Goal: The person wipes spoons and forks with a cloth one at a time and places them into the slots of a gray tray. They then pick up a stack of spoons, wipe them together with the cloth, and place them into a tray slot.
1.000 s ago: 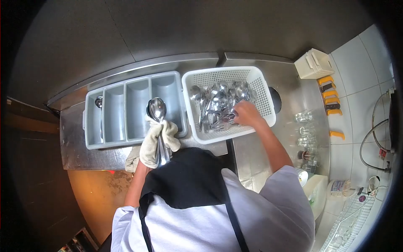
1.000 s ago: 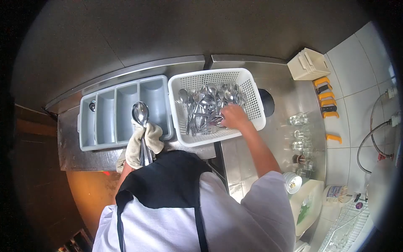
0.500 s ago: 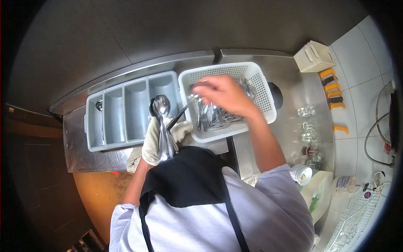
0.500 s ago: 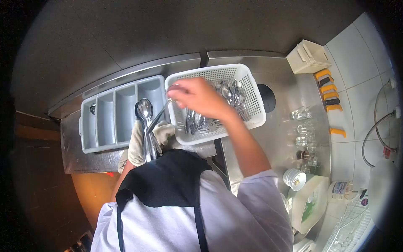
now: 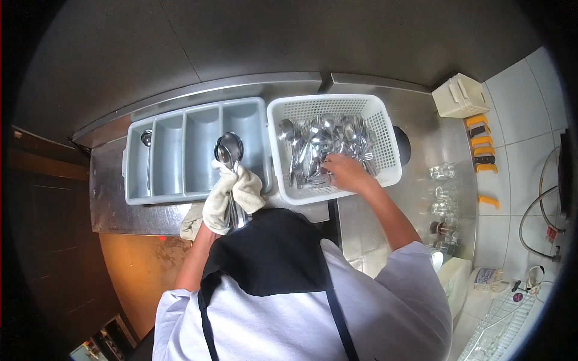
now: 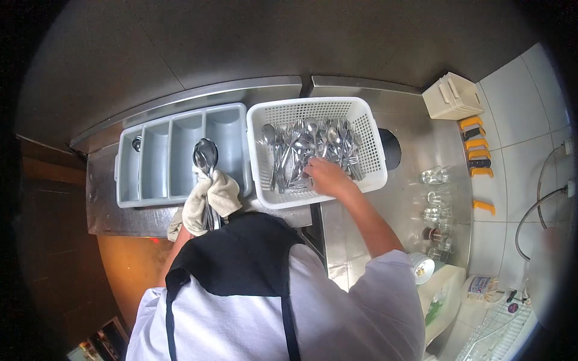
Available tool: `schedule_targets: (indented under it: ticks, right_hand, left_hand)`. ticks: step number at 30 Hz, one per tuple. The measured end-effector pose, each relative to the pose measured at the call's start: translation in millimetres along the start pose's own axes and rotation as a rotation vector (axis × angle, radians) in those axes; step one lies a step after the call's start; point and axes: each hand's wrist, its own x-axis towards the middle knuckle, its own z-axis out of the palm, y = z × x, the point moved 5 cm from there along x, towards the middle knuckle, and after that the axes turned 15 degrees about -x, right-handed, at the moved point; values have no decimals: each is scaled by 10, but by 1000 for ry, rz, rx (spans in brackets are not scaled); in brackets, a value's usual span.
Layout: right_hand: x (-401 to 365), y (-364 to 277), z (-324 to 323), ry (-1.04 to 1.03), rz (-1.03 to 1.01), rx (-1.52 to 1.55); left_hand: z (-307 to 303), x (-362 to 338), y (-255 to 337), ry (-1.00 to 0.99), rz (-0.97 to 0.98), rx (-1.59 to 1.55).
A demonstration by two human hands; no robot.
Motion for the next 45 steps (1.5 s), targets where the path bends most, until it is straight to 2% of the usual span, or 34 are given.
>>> schedule_targets:
  ticks: [1, 4, 6, 8, 9, 10, 12, 13, 16, 17, 19, 20, 21, 22, 24, 25, 28, 29, 31, 35, 38, 39, 41, 42, 43, 44, 45]
  right_hand:
    - [-6, 3, 4, 30, -38, -6]
    - [30, 2, 20, 88, -134, 15]
    - [101, 17, 20, 73, -178, 64]
    - [145, 66, -66, 94, -88, 131]
    - [158, 93, -109, 101, -43, 164]
    - [182, 116, -256, 167, 15, 185]
    - [252, 201, -565, 300, 142, 223]
    - [284, 250, -615, 454, 226, 251]
    - [487, 269, -719, 650, 400, 797]
    - [585, 323, -607, 531, 502, 848]
    - [758, 249, -485, 372, 484, 913]
    - [823, 198, -422, 293, 472, 945]
    - [880, 191, -245, 371, 392, 967]
    - [894, 235, -144, 304, 372, 789]
    - [816, 441, -13, 166, 326, 431]
    - [766, 515, 63, 62, 331, 343]
    - [551, 491, 179, -76, 191, 126]
    - [503, 454, 220, -47, 151, 55]
    - [458, 367, 272, 13, 65, -85]
    - [509, 344, 266, 10, -28, -107]
    - [573, 437, 252, -12, -108, -83]
    - [599, 492, 280, 4, -122, -62]
    - [653, 455, 86, 44, -128, -70]
    - [671, 397, -120, 131, -97, -24]
    - [679, 358, -296, 215, -61, 25]
    - [680, 336, -484, 296, -18, 74]
    - [680, 279, -724, 409, -10, 123]
  left_hand:
    - [242, -47, -54, -86, -54, -44]
    - [22, 6, -34, 30, -72, -65]
    - [-38, 21, 7, 151, 28, -75]
    - [54, -5, -8, 118, 31, -74]
    - [155, -37, -21, 21, -19, -64]
    - [255, -73, -33, -77, -71, -52]
    - [309, -103, -18, -126, -50, -44]
    - [325, -107, -18, -152, -42, -40]
    - [281, -87, -50, -116, -105, -126]
    - [247, -74, -45, -96, -95, -105]
    - [163, -41, -35, -55, -73, -61]
    - [96, -23, -15, 26, -22, -53]
    - [30, -11, 3, 107, 29, -45]
    - [-21, -16, 29, 190, 82, -38]
    - [164, -71, 15, 22, 3, 13]
    - [268, -104, 1, -63, -36, 35]
    - [411, -119, -48, -67, -84, -184]
    - [305, -84, 12, -18, -14, -37]
    - [257, -66, 5, -18, 5, -5]
    - [274, -96, 2, 60, 25, 1]
    - [525, -166, -18, -65, -41, -115]
    - [446, -130, -30, -92, -103, -197]
    - [425, -186, 37, -107, -58, -156]
    - [410, -204, 57, -130, -47, -149]
    - [246, -192, 94, 33, 28, -143]
    - [132, -142, 110, -53, -14, -172]
    - [117, -129, 118, -41, 7, -162]
